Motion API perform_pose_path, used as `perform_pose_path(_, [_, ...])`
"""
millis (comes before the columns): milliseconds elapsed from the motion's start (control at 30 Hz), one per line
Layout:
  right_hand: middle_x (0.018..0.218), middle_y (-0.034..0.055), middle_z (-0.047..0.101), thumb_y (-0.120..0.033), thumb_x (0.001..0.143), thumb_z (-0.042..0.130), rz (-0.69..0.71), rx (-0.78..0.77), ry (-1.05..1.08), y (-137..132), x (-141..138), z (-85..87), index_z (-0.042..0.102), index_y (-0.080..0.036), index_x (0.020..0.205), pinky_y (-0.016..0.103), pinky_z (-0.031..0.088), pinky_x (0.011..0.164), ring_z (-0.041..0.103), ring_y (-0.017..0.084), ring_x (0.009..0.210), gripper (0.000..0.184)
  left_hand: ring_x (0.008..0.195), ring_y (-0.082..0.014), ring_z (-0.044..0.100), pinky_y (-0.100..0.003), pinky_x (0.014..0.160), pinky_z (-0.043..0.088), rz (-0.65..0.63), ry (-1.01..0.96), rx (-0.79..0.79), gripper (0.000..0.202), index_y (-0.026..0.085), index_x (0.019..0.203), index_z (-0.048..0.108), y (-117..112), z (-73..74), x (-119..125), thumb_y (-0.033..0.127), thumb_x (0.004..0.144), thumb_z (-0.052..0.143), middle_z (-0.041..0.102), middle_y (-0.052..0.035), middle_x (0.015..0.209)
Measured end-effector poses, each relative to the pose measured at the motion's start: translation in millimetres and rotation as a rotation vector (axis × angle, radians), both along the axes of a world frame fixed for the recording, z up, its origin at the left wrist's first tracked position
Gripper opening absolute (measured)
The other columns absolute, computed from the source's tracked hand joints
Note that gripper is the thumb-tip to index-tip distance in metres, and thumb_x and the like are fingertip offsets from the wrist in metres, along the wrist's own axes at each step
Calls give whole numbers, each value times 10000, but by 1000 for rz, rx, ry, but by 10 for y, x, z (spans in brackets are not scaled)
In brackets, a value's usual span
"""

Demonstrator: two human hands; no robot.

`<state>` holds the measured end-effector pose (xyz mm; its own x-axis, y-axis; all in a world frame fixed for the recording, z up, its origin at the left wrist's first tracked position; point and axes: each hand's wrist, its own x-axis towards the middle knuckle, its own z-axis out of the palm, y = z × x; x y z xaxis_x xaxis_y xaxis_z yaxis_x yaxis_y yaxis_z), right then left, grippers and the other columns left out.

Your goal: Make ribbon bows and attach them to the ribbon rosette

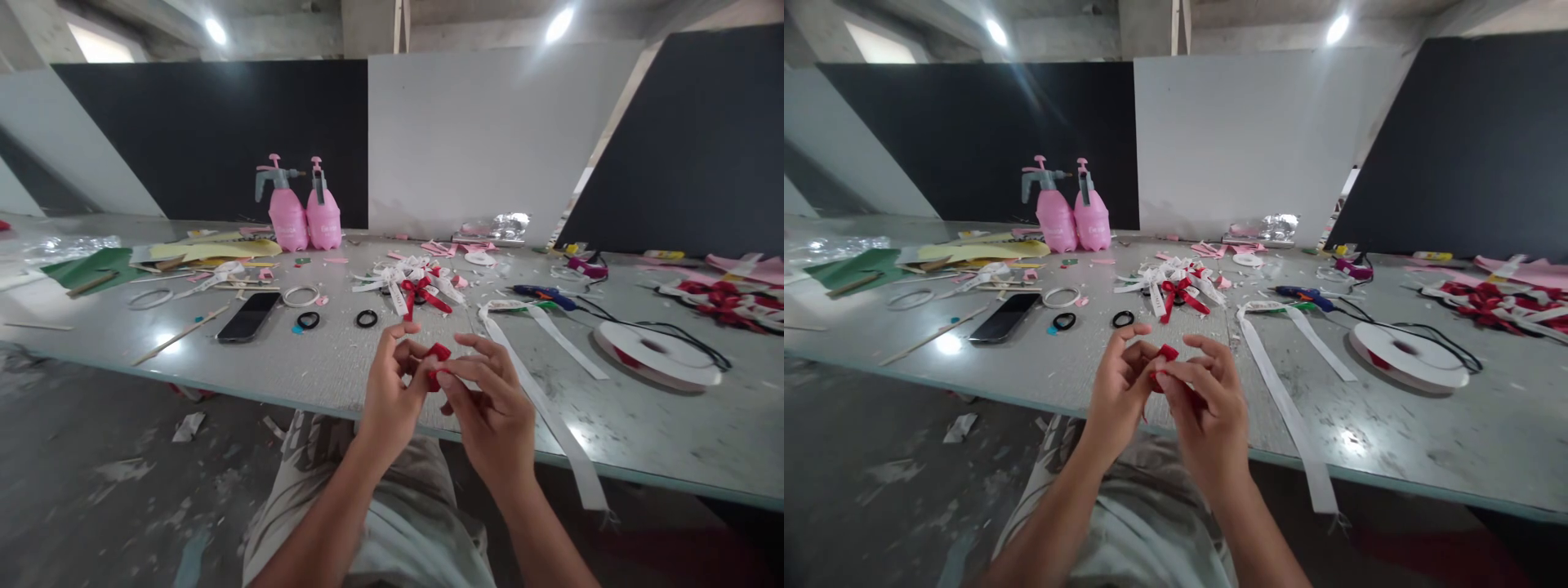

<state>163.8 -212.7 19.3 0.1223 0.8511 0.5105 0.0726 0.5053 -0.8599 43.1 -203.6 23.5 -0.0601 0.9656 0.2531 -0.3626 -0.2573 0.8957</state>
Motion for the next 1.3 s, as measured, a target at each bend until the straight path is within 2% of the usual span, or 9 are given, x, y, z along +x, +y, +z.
perform_pose_path(100, [1051,70,643,-250,822,691,47,45,-145,50,55,102,767,-275,830,247,521,489,616,155,744,81,685,-105,561,-201,665,426,-21,117,65,507,228,1258,539,-75,33,-24,196,779,702,643,-5,783])
perform_pose_path(200, [811,46,641,-258,835,679,57,24,-166,72,81,166,760,-248,799,241,495,475,589,137,632,89,689,-108,563,-202,677,428,-23,101,68,566,216,1295,528,-117,74,-44,161,761,705,656,-17,799])
perform_pose_path(400, [684,2,615,-324,805,711,-40,-124,80,38,-29,76,717,-209,801,218,466,418,546,95,472,115,737,-130,603,-239,725,470,9,64,103,525,231,1234,565,-100,33,-51,161,740,729,669,-33,841])
perform_pose_path(567, [579,-67,542,-386,717,785,186,-396,437,89,-74,44,629,-204,893,213,480,367,434,63,406,298,850,-161,630,-289,877,476,139,207,254,333,241,1064,673,-61,-108,-74,161,745,724,702,-55,887])
perform_pose_path(733, [552,-45,517,-415,676,816,303,-498,369,88,33,91,673,-150,755,217,530,422,463,65,447,311,873,-169,639,-300,918,484,187,188,205,334,258,1028,688,-65,-138,-83,186,711,763,709,-44,873])
perform_pose_path(900, [645,-2,597,-413,678,817,376,-555,254,89,124,99,747,-153,832,244,576,513,570,103,545,310,851,-156,636,-261,855,501,173,162,160,328,254,1026,688,-90,-55,-77,208,711,765,700,-38,865])
perform_pose_path(1067, [651,-29,585,-415,717,791,424,-578,322,80,126,137,716,-195,1056,224,532,414,486,74,479,411,761,-125,620,-221,737,496,128,167,141,341,240,1071,656,-90,-28,-77,217,743,746,670,-19,816])
perform_pose_path(1167, [620,-25,577,-417,732,777,460,-553,324,89,129,133,722,-176,957,207,491,369,467,74,456,334,698,-112,601,-218,664,490,81,152,139,400,227,1129,605,-61,-44,-96,229,754,746,651,-12,813])
perform_pose_path(1300, [657,-7,621,-399,746,772,371,-443,357,125,116,56,695,-177,831,183,460,383,518,75,461,249,650,-85,572,-207,619,474,-47,16,43,425,229,1165,539,-1,-50,-106,256,786,730,600,21,797])
